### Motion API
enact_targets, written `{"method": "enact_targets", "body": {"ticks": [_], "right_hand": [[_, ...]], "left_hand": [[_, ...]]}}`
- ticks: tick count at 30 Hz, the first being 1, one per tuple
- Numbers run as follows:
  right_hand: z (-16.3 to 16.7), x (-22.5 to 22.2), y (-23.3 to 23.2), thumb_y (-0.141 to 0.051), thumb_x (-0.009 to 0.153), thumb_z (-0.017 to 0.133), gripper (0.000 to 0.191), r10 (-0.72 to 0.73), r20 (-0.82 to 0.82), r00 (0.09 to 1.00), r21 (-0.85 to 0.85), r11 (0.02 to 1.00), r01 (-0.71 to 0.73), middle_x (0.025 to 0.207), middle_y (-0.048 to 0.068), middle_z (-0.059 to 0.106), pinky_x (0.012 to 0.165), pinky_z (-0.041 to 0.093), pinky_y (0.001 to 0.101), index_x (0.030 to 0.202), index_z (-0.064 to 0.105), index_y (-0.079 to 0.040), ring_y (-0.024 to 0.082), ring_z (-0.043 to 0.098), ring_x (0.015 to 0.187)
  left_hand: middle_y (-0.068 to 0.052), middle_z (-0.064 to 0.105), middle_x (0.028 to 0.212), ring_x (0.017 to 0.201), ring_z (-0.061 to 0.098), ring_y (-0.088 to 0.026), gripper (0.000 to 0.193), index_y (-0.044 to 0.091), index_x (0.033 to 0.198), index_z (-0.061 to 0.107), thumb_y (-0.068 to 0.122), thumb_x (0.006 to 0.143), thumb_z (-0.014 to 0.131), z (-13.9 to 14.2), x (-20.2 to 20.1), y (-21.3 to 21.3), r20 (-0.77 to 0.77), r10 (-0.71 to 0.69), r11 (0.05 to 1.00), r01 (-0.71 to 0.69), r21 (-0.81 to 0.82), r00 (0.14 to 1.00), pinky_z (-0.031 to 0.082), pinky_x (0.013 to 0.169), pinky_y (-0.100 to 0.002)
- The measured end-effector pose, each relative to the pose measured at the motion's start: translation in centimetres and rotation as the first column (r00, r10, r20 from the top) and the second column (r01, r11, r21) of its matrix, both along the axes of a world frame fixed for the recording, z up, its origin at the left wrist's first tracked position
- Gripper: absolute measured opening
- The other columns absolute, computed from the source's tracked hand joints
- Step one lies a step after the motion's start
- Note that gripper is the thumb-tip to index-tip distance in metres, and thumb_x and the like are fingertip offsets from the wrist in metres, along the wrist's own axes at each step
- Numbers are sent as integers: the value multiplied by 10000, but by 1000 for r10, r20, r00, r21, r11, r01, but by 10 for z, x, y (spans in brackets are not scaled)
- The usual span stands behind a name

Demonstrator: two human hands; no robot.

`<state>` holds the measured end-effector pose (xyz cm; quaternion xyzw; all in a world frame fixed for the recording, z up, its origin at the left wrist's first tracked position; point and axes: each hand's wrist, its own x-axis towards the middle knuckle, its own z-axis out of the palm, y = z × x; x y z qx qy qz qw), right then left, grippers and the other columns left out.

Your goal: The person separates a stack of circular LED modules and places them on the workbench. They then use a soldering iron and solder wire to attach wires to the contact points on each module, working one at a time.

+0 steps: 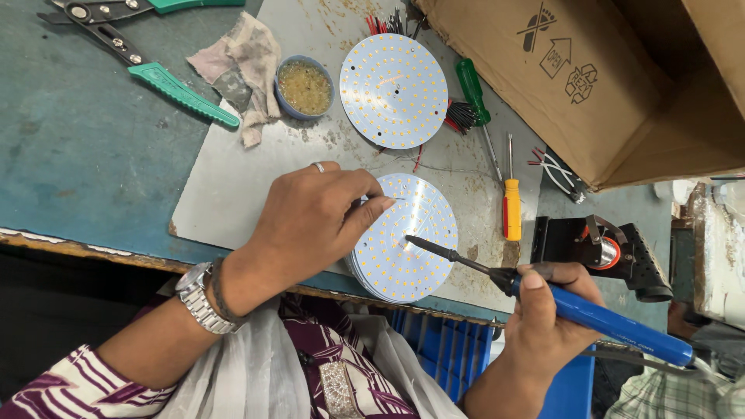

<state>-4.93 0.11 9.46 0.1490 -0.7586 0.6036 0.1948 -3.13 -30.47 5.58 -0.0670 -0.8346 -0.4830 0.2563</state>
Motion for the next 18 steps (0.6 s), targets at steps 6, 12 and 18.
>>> {"method": "enact_targets", "body": {"ticks": [6, 12, 18], "right_hand": [[8, 0, 2, -73, 943, 756, 188, 10, 16, 1000, 81, 997, -11, 805, 98, 654, 606, 420, 172, 903, 635, 65, 73, 551, 641], [10, -4, 4, -55, 958, 754, 180, 20, -18, 1000, -35, 999, -20, 839, 113, 668, 625, 411, 166, 925, 622, 62, 73, 549, 659], [8, -8, 6, -53, 947, 754, 185, 20, 8, 1000, -13, 1000, -19, 768, 82, 627, 549, 367, 167, 886, 629, 69, 59, 496, 591]], "left_hand": [[-64, 688, 757, 716, 622, -261, 157, 77, 886, 713, 223, 941, 727, 4, 1, -6, -32, 20, 998, -18, 66, 999, 484, 612, -408], [-73, 713, 842, 793, 658, -239, 144, 49, 938, 684, 189, 968, 706, 11, 6, -12, -118, -32, 984, 52, 171, 993, 494, 686, -380], [-69, 702, 738, 531, 624, -152, 171, 27, 972, 673, 197, 986, 682, 13, 14, -4, 29, -157, 910, 133, 393, 987, 448, 506, -307]]}}
